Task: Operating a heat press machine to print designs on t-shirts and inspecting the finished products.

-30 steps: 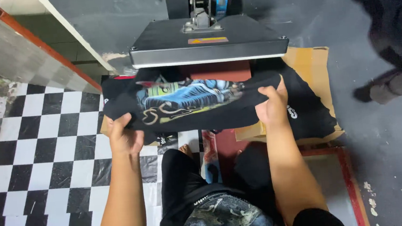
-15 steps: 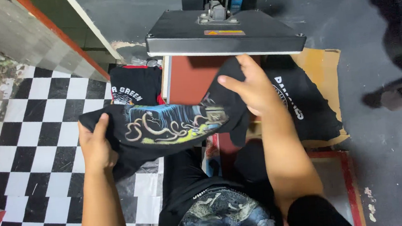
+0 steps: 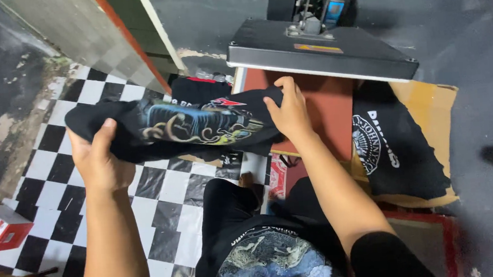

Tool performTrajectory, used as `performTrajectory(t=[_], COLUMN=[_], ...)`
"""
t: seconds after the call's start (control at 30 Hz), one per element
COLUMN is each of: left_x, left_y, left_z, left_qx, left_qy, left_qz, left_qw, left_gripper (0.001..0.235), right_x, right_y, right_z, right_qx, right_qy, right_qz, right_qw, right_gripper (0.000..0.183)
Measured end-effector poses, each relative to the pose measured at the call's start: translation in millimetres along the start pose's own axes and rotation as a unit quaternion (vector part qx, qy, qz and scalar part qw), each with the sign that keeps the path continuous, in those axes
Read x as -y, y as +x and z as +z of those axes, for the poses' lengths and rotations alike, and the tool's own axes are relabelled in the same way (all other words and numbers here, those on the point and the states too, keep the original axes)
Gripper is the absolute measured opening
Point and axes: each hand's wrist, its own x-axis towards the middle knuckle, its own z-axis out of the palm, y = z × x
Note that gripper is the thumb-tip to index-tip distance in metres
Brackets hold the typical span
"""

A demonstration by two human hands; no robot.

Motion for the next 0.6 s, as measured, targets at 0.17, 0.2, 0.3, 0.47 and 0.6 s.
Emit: performTrajectory(t=[0.17,0.2,0.3,0.47,0.6], left_x=[25.2,28.3,43.8,69.0,46.0], left_y=[3.7,3.8,-4.3,-3.4,-6.2], left_z=[7.9,16.3,35.8,33.1,44.1], left_qx=[-0.043,-0.027,0.016,0.061,0.038], left_qy=[0.003,0.002,0.013,-0.056,-0.020], left_qz=[0.008,-0.011,-0.040,-0.065,-0.001], left_qw=[0.999,1.000,0.999,0.994,0.999], left_gripper=[0.050,0.056,0.062,0.072,0.064], right_x=[26.6,35.1,47.6,32.1,52.9], right_y=[-18.4,-23.2,-37.3,-43.1,-27.6], right_z=[-6.0,-10.1,9.1,28.4,29.5], right_qx=[0.023,0.001,0.208,0.305,0.275], right_qy=[-0.043,-0.036,0.275,0.321,0.281], right_qz=[-0.037,-0.074,0.021,0.094,0.084], right_qw=[0.998,0.997,0.939,0.891,0.916], right_gripper=[0.027,0.021,0.053,0.035,0.019])
